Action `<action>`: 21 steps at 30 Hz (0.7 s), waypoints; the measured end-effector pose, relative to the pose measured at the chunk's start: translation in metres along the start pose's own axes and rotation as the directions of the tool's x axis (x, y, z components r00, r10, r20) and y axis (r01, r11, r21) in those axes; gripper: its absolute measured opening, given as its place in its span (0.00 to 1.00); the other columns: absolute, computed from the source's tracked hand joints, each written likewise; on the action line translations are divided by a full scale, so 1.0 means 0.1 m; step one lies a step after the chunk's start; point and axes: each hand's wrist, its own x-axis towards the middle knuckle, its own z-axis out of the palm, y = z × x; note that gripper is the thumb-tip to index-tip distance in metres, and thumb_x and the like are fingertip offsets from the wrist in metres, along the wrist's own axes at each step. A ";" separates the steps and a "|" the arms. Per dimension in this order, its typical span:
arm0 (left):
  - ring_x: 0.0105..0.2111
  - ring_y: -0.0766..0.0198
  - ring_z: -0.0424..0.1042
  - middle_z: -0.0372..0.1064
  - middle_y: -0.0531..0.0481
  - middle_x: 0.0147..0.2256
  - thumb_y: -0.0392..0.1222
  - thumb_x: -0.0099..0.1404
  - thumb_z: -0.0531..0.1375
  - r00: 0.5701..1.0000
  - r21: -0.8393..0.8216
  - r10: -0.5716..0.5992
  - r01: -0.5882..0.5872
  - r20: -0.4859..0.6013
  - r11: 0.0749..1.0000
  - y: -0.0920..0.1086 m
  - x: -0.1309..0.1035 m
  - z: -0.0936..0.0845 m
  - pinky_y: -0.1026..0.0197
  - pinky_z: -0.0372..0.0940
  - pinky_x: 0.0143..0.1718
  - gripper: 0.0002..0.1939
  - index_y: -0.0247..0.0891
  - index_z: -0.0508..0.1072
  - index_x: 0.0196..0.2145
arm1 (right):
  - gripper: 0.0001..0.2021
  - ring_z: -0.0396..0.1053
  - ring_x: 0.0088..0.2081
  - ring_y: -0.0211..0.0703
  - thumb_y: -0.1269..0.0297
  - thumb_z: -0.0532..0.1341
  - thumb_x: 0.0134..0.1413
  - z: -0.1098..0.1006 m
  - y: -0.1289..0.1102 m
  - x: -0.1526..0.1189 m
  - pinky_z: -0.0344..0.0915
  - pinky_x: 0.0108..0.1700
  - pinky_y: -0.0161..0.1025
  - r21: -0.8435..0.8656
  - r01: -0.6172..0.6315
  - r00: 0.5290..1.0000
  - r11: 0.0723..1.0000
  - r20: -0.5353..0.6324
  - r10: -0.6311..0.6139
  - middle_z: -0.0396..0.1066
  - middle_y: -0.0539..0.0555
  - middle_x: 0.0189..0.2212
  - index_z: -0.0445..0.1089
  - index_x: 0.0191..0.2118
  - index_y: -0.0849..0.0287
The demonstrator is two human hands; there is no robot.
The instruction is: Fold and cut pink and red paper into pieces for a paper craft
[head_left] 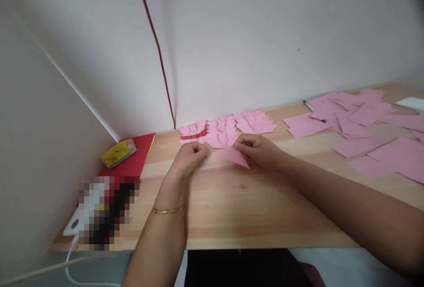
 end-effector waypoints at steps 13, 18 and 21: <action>0.25 0.73 0.62 0.64 0.54 0.26 0.46 0.52 0.65 0.972 -0.409 -0.034 0.129 0.231 0.903 0.12 -0.04 0.17 0.66 0.59 0.29 0.13 0.33 0.70 0.29 | 0.14 0.63 0.31 0.39 0.54 0.55 0.56 0.00 -0.04 -0.02 0.58 0.35 0.36 -0.010 0.051 0.992 0.999 0.112 -0.050 0.66 0.50 0.27 0.69 0.31 0.59; 0.23 0.73 0.61 0.64 0.54 0.25 0.47 0.54 0.65 0.966 -0.366 -0.037 0.132 0.255 0.921 0.10 -0.05 0.18 0.67 0.58 0.26 0.13 0.33 0.71 0.30 | 0.14 0.63 0.30 0.39 0.55 0.54 0.57 0.02 -0.04 -0.02 0.58 0.34 0.36 -0.053 0.056 0.989 0.997 0.139 -0.049 0.67 0.50 0.26 0.70 0.32 0.59; 0.24 0.72 0.62 0.65 0.53 0.25 0.46 0.53 0.65 0.962 -0.359 -0.024 0.125 0.273 0.925 0.11 -0.06 0.19 0.67 0.57 0.26 0.13 0.33 0.72 0.31 | 0.14 0.64 0.32 0.40 0.55 0.54 0.57 0.02 -0.03 -0.02 0.58 0.35 0.37 -0.071 0.073 0.988 0.995 0.145 -0.062 0.68 0.51 0.28 0.70 0.32 0.59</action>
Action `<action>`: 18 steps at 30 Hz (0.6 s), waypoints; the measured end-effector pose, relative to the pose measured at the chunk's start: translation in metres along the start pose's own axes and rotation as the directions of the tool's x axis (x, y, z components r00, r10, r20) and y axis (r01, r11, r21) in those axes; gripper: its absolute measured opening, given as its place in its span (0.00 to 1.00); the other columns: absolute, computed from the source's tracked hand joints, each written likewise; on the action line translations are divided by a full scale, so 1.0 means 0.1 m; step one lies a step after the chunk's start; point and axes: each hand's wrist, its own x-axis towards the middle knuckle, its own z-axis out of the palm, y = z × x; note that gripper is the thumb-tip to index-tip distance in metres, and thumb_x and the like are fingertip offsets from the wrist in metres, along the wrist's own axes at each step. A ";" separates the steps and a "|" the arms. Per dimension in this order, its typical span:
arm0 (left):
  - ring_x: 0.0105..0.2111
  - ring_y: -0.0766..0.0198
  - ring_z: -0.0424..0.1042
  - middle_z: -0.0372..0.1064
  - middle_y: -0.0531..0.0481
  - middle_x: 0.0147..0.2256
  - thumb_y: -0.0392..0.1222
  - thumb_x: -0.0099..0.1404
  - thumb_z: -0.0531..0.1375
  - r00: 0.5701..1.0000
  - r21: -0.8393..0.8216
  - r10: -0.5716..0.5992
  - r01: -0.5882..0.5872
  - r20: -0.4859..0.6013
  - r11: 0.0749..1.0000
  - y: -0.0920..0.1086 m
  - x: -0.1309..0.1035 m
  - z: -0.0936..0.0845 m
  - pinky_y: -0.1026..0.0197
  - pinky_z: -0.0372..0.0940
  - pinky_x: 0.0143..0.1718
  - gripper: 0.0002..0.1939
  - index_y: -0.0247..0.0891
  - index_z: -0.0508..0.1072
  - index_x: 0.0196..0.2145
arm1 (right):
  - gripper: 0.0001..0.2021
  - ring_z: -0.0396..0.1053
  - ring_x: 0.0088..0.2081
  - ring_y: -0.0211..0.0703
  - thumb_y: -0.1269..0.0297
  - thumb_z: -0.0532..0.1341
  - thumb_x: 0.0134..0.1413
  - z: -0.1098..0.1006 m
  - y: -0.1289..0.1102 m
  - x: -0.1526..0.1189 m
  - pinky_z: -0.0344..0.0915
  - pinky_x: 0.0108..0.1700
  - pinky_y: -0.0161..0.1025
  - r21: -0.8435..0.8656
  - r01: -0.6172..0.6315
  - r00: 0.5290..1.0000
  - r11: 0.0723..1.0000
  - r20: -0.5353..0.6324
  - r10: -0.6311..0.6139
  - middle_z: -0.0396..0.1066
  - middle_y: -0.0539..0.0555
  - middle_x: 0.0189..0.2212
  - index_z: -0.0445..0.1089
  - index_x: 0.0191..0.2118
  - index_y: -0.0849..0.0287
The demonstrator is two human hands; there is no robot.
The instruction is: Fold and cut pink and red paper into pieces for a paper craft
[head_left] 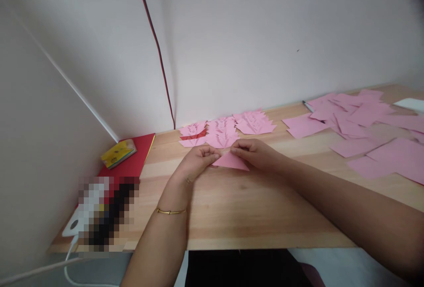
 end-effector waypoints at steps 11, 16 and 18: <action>0.21 0.73 0.55 0.58 0.57 0.21 0.50 0.55 0.63 1.000 -0.029 0.026 -0.026 0.015 0.999 0.07 -0.04 0.05 0.67 0.51 0.24 0.15 0.33 0.71 0.29 | 0.15 0.65 0.33 0.42 0.55 0.51 0.59 0.01 -0.01 -0.01 0.60 0.37 0.38 -0.035 0.013 1.000 0.999 0.014 -0.012 0.69 0.52 0.30 0.69 0.33 0.59; 0.23 0.73 0.58 0.62 0.55 0.23 0.46 0.52 0.66 1.000 -0.052 0.004 -0.003 0.024 0.999 0.06 -0.03 0.05 0.67 0.50 0.25 0.15 0.32 0.72 0.32 | 0.16 0.64 0.32 0.41 0.54 0.51 0.60 0.01 -0.03 -0.01 0.59 0.35 0.37 -0.052 0.026 1.000 0.998 0.009 -0.025 0.68 0.51 0.28 0.68 0.31 0.59; 0.22 0.74 0.56 0.61 0.55 0.22 0.46 0.52 0.65 1.000 -0.053 0.013 -0.012 0.022 0.999 0.05 -0.03 0.06 0.67 0.49 0.24 0.14 0.32 0.72 0.32 | 0.15 0.63 0.32 0.40 0.54 0.51 0.59 0.02 -0.03 -0.02 0.59 0.35 0.37 -0.054 0.035 0.999 0.998 0.011 -0.034 0.67 0.51 0.28 0.67 0.31 0.59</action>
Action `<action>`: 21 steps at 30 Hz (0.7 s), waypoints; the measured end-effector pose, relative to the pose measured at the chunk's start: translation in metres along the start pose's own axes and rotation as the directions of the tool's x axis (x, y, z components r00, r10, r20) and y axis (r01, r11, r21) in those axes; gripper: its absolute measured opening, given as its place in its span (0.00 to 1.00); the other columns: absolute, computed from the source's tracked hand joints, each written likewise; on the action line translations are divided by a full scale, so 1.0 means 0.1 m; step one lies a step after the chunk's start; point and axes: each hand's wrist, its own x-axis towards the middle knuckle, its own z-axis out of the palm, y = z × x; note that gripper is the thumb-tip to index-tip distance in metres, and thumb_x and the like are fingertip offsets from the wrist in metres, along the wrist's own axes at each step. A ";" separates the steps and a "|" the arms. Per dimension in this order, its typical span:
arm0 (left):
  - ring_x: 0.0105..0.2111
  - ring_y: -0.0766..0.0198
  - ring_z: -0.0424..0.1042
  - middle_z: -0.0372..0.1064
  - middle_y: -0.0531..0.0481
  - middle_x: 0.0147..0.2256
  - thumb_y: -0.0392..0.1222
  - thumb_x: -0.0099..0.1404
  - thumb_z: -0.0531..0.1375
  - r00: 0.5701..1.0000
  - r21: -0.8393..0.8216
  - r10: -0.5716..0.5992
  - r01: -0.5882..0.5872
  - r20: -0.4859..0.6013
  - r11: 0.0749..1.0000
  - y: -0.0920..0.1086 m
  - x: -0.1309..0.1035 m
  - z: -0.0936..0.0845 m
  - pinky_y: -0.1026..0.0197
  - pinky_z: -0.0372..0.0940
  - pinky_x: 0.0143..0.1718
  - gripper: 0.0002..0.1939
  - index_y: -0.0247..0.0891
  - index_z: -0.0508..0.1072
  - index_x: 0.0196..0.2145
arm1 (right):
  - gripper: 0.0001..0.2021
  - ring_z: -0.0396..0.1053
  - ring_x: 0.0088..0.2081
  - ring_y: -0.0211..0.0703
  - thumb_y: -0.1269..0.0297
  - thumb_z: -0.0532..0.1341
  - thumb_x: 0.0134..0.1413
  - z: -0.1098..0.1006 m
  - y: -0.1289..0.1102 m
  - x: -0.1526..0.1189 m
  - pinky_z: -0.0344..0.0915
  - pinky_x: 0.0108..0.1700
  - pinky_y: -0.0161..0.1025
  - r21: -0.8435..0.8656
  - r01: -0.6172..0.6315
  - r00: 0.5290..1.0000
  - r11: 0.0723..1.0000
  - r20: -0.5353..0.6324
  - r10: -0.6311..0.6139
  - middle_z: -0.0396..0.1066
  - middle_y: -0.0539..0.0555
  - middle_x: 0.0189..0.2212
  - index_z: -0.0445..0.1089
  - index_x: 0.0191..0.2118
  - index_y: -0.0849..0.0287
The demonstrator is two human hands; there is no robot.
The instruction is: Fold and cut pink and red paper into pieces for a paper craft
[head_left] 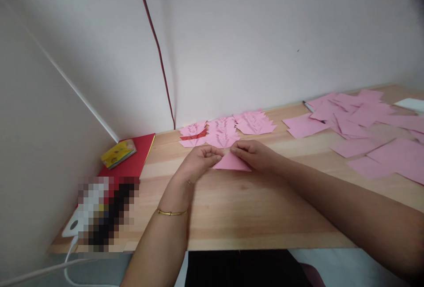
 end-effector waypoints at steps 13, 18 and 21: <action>0.17 0.73 0.54 0.58 0.58 0.19 0.49 0.55 0.63 1.000 0.156 0.026 -0.027 0.008 0.987 -0.10 0.07 0.06 0.67 0.47 0.19 0.14 0.36 0.66 0.28 | 0.12 0.55 0.25 0.34 0.60 0.52 0.56 0.10 -0.12 -0.05 0.51 0.27 0.34 -0.037 0.063 0.994 0.997 0.095 -0.059 0.57 0.46 0.20 0.59 0.24 0.58; 0.21 0.71 0.58 0.61 0.55 0.22 0.47 0.57 0.60 0.993 0.286 0.117 -0.115 0.012 0.951 -0.04 0.05 0.10 0.66 0.50 0.22 0.11 0.36 0.67 0.27 | 0.08 0.52 0.23 0.33 0.71 0.52 0.47 0.17 -0.12 -0.06 0.47 0.26 0.34 -0.083 0.126 0.991 0.989 0.053 -0.122 0.54 0.45 0.18 0.53 0.21 0.58; 0.22 0.71 0.56 0.60 0.55 0.22 0.46 0.57 0.60 0.988 0.361 0.156 -0.145 -0.001 0.921 -0.02 0.03 0.12 0.66 0.50 0.23 0.11 0.36 0.66 0.25 | 0.07 0.52 0.23 0.33 0.73 0.51 0.44 0.19 -0.12 -0.06 0.46 0.25 0.34 -0.090 0.115 0.993 0.989 0.049 -0.111 0.54 0.45 0.18 0.53 0.20 0.58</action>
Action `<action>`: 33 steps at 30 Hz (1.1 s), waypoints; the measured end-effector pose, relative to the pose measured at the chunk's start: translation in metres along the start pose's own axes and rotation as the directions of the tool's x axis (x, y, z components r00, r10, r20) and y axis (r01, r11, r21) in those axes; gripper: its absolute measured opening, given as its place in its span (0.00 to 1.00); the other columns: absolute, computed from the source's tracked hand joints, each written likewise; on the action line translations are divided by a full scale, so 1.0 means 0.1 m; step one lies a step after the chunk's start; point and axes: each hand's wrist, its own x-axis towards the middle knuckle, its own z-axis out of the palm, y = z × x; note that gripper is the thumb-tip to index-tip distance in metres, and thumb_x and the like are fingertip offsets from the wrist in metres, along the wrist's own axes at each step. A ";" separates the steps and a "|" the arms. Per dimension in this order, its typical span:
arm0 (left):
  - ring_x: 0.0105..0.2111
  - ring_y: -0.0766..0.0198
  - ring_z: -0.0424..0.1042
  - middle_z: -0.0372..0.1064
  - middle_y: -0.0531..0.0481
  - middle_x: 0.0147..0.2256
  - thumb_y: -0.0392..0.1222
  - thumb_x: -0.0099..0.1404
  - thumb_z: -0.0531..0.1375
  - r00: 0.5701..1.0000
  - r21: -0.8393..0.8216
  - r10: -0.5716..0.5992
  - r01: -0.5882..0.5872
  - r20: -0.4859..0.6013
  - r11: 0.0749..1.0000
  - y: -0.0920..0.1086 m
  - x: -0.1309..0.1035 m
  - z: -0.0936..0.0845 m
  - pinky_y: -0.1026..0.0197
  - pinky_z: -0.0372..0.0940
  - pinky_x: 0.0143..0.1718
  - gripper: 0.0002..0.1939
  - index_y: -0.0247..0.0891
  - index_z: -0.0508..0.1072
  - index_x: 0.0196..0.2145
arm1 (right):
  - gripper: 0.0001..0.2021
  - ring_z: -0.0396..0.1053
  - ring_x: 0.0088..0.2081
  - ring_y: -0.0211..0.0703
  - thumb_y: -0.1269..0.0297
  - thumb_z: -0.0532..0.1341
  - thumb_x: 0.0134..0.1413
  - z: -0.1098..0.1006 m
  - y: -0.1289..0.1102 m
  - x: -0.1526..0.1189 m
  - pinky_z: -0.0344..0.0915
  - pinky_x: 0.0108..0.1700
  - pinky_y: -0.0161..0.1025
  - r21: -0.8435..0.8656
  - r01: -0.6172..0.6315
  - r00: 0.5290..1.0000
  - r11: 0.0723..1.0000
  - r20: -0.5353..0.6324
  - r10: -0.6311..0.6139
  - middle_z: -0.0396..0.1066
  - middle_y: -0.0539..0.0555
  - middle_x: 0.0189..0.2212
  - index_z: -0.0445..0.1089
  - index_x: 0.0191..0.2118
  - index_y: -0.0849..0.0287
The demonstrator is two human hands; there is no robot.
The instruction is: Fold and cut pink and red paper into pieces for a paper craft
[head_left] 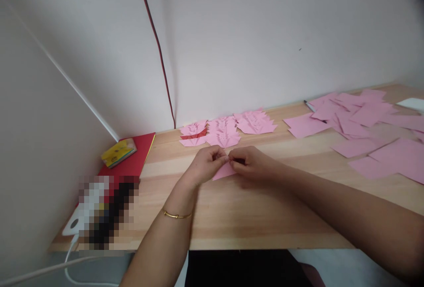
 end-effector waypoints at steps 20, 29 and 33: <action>0.23 0.69 0.58 0.62 0.54 0.22 0.45 0.59 0.58 1.000 0.144 0.030 -0.031 0.009 0.989 0.02 -0.01 0.01 0.66 0.51 0.24 0.11 0.35 0.69 0.24 | 0.08 0.52 0.23 0.33 0.70 0.51 0.44 0.01 0.04 0.01 0.46 0.25 0.33 -0.088 -0.046 0.998 0.995 -0.051 0.042 0.52 0.45 0.17 0.51 0.19 0.59; 0.22 0.71 0.57 0.60 0.54 0.23 0.47 0.56 0.61 0.999 0.005 -0.037 0.037 -0.023 0.999 0.00 -0.03 -0.15 0.66 0.51 0.23 0.14 0.35 0.66 0.22 | 0.09 0.49 0.22 0.32 0.68 0.50 0.44 -0.12 0.03 0.02 0.43 0.24 0.34 -0.047 -0.148 0.988 0.988 0.031 0.149 0.48 0.44 0.17 0.50 0.19 0.59; 0.22 0.71 0.58 0.62 0.54 0.22 0.48 0.55 0.62 0.996 -0.087 -0.063 0.057 -0.062 0.995 -0.06 -0.03 -0.23 0.66 0.51 0.24 0.14 0.35 0.66 0.23 | 0.09 0.50 0.22 0.33 0.69 0.52 0.43 -0.23 0.14 0.01 0.44 0.25 0.35 -0.133 -0.158 0.987 0.978 -0.041 0.154 0.50 0.45 0.16 0.50 0.17 0.59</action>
